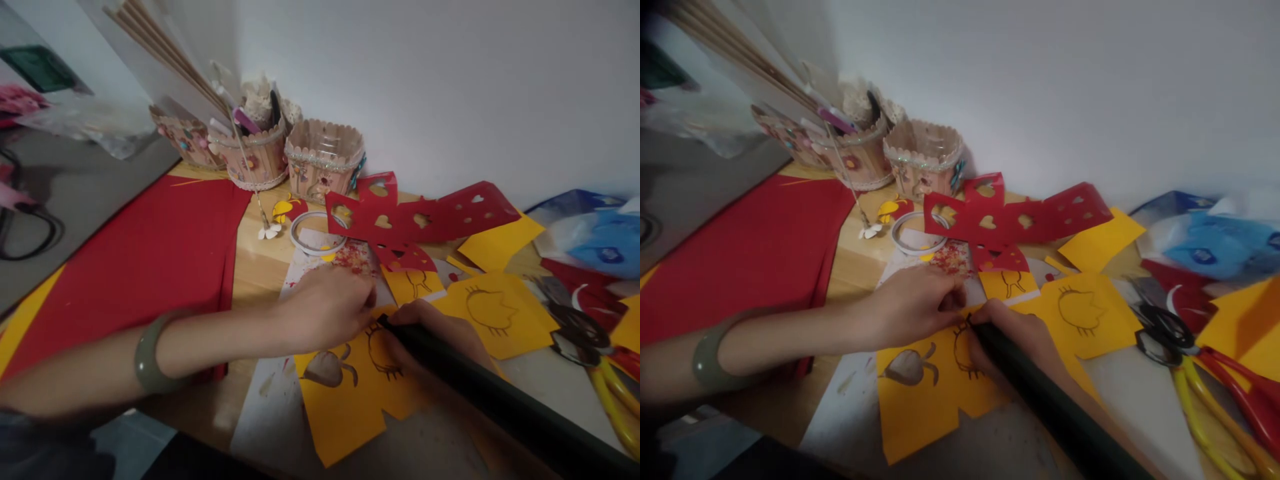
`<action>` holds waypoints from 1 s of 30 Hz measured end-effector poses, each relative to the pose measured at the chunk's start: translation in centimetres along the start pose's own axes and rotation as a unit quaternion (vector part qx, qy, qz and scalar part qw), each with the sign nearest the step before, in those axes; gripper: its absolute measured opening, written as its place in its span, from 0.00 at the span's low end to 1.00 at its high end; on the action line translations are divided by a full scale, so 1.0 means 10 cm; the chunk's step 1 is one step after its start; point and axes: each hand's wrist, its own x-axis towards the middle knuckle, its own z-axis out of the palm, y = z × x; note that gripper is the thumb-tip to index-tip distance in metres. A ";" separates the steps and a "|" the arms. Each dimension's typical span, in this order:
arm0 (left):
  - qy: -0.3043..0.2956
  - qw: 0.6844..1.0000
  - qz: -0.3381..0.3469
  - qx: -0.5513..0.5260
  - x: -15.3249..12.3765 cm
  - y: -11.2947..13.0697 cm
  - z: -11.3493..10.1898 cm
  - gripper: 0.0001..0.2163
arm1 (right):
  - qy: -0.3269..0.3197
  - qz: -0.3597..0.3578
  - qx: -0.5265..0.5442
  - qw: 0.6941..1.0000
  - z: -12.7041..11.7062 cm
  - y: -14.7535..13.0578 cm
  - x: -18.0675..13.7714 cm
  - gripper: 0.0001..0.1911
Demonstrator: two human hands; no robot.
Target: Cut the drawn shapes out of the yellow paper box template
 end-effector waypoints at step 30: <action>-0.010 0.999 -0.024 0.037 0.03 0.01 0.00 0.06 | -0.018 -0.052 -0.054 0.997 0.00 -0.02 -0.02 0.05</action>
